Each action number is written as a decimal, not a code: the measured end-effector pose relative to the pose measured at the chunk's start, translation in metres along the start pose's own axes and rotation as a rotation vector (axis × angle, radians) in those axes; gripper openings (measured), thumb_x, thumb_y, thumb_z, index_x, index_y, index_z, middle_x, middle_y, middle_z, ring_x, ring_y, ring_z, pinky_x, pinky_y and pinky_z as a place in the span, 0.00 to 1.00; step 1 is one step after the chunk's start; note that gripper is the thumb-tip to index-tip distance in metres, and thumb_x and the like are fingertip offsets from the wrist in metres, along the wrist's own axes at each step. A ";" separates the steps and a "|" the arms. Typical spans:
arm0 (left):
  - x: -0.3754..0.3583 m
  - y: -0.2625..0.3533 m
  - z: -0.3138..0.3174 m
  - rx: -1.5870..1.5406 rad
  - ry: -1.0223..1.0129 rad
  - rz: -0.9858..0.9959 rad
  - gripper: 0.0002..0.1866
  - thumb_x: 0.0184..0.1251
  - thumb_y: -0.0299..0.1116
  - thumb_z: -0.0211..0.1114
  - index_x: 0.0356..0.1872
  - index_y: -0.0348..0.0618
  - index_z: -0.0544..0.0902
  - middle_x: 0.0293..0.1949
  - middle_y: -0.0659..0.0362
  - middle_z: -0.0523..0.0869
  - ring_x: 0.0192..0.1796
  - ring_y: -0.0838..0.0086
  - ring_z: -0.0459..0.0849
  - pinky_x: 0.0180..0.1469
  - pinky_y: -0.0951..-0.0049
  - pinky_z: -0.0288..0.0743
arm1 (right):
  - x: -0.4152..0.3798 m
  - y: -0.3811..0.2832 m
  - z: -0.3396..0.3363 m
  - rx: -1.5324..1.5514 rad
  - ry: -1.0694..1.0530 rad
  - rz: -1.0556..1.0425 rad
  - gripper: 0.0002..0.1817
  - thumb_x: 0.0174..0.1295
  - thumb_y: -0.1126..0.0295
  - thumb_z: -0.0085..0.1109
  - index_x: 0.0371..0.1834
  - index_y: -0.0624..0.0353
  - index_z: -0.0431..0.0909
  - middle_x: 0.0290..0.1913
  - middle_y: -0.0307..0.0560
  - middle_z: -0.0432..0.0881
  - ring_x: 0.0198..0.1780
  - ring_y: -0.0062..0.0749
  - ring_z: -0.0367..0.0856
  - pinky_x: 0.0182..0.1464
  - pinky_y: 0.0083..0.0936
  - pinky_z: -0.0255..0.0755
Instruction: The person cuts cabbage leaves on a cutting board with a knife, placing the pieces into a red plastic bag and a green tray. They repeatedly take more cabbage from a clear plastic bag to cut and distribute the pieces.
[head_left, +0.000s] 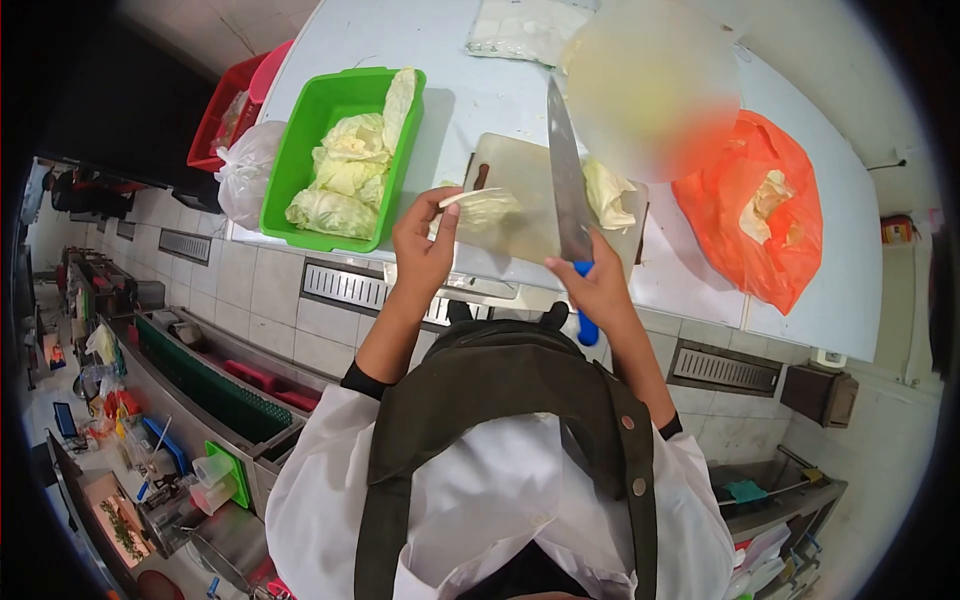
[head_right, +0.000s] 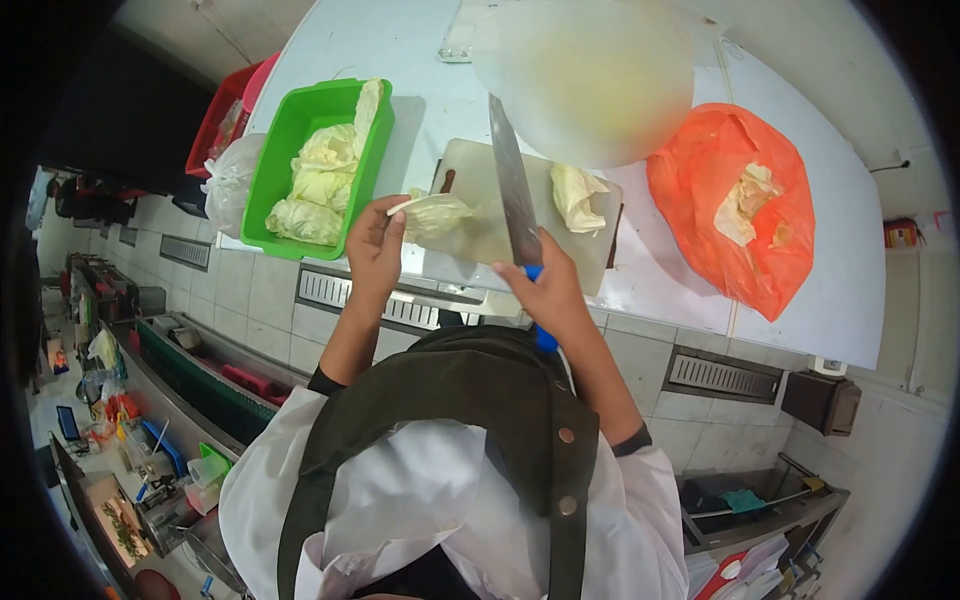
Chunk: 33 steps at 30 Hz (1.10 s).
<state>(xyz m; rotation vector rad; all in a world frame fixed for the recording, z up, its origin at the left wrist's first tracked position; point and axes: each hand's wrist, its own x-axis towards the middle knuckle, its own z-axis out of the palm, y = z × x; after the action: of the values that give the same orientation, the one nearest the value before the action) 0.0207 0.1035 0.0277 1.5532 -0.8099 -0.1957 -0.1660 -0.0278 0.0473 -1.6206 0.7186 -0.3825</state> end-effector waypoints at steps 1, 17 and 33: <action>0.002 0.006 0.004 -0.143 -0.049 -0.119 0.08 0.68 0.28 0.58 0.43 0.36 0.80 0.35 0.59 0.84 0.37 0.78 0.80 0.48 0.75 0.72 | 0.003 -0.011 0.002 0.005 -0.007 -0.046 0.25 0.55 0.68 0.66 0.54 0.66 0.69 0.43 0.50 0.81 0.44 0.26 0.77 0.42 0.23 0.73; 0.001 -0.008 -0.008 -0.616 -0.066 -0.483 0.11 0.72 0.34 0.56 0.44 0.35 0.78 0.35 0.62 0.83 0.36 0.84 0.79 0.40 0.82 0.73 | 0.041 -0.016 0.011 0.002 -0.241 -0.123 0.36 0.41 0.76 0.72 0.58 0.61 0.67 0.39 0.44 0.82 0.21 0.18 0.72 0.22 0.18 0.69; -0.018 -0.072 -0.024 0.255 -0.079 -0.236 0.13 0.61 0.34 0.65 0.46 0.45 0.82 0.62 0.45 0.70 0.63 0.63 0.70 0.62 0.64 0.63 | 0.116 -0.077 -0.128 -0.538 0.664 -0.705 0.20 0.50 0.67 0.68 0.40 0.67 0.72 0.30 0.49 0.79 0.24 0.33 0.79 0.24 0.27 0.72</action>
<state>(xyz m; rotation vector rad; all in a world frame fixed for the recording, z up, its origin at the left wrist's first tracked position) 0.0476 0.1287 -0.0407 1.8928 -0.7321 -0.3377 -0.1401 -0.1963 0.1286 -2.2700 0.7490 -1.3755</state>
